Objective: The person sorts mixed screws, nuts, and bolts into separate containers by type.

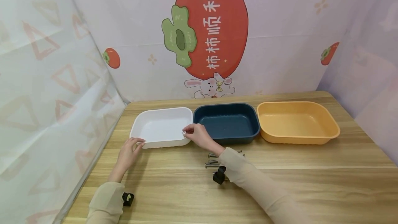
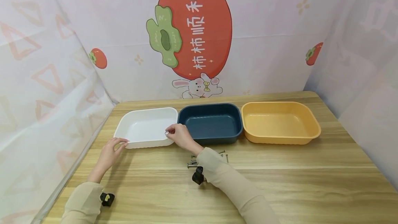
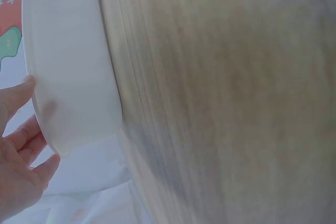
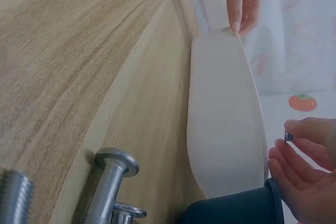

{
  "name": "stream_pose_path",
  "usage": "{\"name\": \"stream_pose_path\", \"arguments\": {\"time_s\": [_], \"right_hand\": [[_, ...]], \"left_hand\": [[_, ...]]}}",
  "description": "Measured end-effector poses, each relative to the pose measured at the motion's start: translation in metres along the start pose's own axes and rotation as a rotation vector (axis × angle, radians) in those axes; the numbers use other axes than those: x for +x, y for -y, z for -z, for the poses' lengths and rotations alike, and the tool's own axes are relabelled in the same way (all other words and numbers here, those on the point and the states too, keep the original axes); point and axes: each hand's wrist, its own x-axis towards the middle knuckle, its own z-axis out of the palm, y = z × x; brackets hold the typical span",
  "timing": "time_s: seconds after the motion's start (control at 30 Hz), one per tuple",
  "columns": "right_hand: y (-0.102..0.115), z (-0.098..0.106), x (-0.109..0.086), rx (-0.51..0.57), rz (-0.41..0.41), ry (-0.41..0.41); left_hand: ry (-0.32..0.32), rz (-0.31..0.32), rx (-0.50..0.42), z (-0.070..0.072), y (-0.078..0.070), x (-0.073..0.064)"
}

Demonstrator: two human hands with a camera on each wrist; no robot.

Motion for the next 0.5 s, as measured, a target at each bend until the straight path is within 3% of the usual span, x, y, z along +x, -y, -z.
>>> {"name": "stream_pose_path", "arguments": {"time_s": [0.5], "right_hand": [[0.006, 0.014, -0.004, 0.054, 0.017, 0.044]], "left_hand": [[-0.002, -0.001, -0.018, 0.0, 0.0, 0.001]]}}
